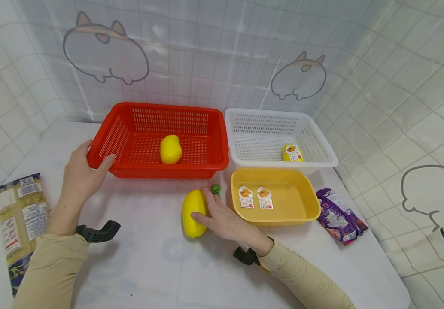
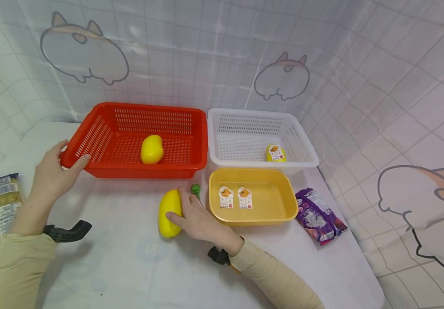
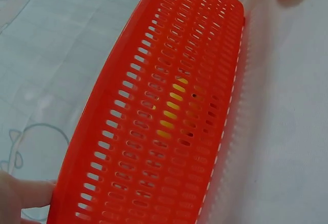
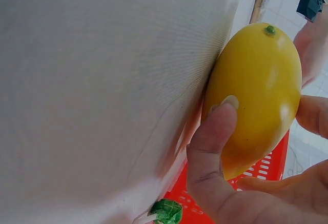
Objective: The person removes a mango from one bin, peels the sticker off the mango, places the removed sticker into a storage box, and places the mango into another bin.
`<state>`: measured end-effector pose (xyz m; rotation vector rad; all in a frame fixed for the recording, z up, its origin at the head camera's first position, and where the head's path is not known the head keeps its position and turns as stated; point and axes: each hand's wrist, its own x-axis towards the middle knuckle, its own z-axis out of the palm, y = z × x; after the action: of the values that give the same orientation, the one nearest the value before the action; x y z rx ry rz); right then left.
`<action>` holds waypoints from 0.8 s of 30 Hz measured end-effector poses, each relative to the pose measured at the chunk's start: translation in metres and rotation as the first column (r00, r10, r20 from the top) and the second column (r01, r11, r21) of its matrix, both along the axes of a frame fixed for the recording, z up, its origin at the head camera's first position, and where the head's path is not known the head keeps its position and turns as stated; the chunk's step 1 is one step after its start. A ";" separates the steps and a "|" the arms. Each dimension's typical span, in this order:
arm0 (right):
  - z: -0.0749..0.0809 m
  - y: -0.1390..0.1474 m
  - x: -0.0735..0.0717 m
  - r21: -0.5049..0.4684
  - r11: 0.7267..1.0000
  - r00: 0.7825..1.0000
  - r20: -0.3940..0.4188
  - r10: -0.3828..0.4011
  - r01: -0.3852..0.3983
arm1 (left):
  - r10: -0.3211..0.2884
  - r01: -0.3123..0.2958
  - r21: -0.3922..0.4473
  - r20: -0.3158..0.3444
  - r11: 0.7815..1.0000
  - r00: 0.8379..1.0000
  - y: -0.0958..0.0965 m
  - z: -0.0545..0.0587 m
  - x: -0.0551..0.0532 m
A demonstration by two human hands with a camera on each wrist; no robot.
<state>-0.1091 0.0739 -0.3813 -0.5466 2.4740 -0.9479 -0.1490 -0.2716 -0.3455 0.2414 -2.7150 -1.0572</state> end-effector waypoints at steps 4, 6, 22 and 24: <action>-0.001 0.000 -0.001 -0.034 0.999 1.000 -0.004 0.009 -0.009 | -0.005 0.003 0.032 0.043 0.999 0.999 -0.002 -0.001 -0.002; -0.002 0.000 -0.001 -0.052 0.998 1.000 -0.011 0.018 -0.018 | -0.008 0.005 0.056 0.069 0.998 0.998 -0.003 -0.001 -0.002; -0.002 -0.002 0.002 -0.048 0.998 0.999 -0.026 0.040 -0.041 | -0.013 -0.002 0.118 0.127 0.993 0.992 -0.006 -0.001 -0.003; -0.002 -0.002 0.002 -0.043 0.998 0.999 -0.028 0.037 -0.038 | -0.017 0.000 0.126 0.136 0.992 0.991 -0.006 0.000 -0.003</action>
<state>-0.1069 0.0719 -0.3830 -0.6218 2.4637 -0.9875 -0.1524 -0.2776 -0.3460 0.3354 -2.7738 -1.2597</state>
